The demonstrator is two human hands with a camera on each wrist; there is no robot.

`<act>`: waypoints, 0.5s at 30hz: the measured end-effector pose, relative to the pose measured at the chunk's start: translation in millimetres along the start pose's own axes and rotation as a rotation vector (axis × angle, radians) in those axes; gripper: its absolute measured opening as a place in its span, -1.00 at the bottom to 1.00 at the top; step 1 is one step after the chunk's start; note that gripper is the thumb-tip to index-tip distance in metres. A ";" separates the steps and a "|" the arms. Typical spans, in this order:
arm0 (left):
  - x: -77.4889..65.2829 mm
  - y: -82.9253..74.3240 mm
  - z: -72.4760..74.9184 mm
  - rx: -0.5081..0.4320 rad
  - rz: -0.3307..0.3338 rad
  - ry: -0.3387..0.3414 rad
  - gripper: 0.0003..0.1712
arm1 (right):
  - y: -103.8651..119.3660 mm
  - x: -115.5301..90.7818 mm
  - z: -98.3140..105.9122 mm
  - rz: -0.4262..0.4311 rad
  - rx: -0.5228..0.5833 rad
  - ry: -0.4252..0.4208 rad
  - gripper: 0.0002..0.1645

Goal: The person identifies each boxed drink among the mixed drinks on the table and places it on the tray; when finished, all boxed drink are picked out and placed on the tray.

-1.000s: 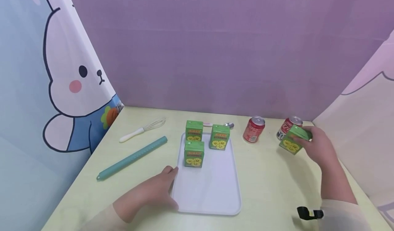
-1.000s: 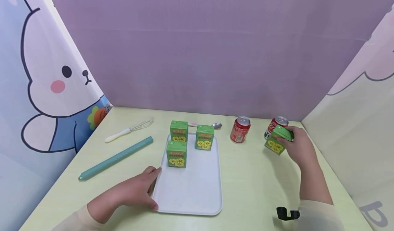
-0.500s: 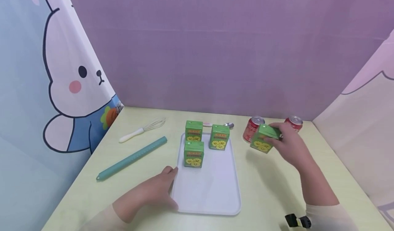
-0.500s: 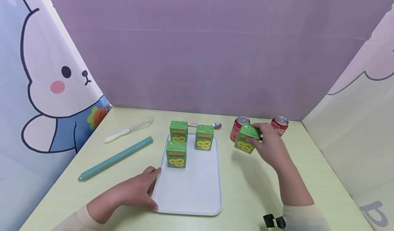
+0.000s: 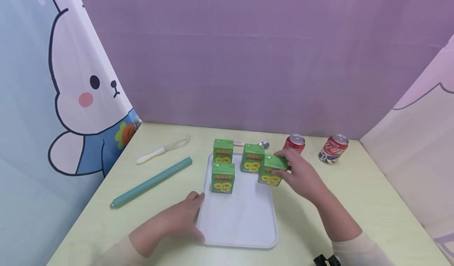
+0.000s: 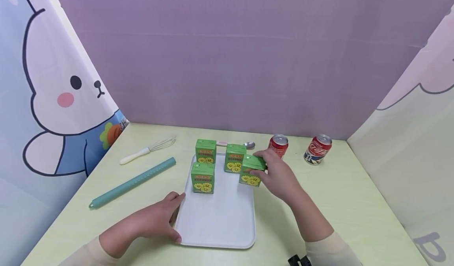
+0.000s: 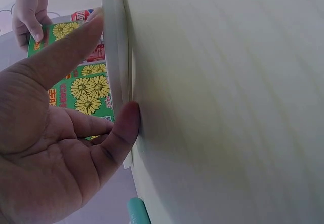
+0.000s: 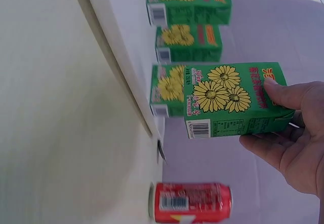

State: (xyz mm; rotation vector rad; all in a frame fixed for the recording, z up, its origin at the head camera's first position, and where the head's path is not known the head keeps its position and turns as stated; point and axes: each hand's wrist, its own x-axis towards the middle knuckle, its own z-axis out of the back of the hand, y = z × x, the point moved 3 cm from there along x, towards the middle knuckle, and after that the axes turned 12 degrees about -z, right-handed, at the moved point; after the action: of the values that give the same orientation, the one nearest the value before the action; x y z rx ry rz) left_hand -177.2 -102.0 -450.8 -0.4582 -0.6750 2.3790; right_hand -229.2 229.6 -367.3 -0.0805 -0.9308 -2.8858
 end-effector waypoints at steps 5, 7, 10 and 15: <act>1.1 2.3 -1.6 0.001 0.006 0.002 0.43 | 9.9 -0.5 -15.2 0.013 -0.009 0.019 -0.49; 1.6 3.1 -2.3 0.004 0.012 0.006 0.42 | 12.5 -1.0 -20.9 0.014 -0.012 0.024 -0.47; 1.9 3.7 -3.0 0.006 0.018 0.009 0.42 | 14.8 -1.6 -29.5 0.004 -0.009 0.045 -0.47; 1.8 3.5 -3.2 0.011 0.018 0.010 0.42 | 15.5 -1.9 -42.6 -0.002 -0.005 0.073 -0.47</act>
State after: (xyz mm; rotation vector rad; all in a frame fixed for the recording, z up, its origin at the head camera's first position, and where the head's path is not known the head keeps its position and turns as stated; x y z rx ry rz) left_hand -178.7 -102.1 -455.6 -0.4723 -0.6553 2.3945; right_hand -226.3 192.3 -392.9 0.0256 -0.9112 -2.8714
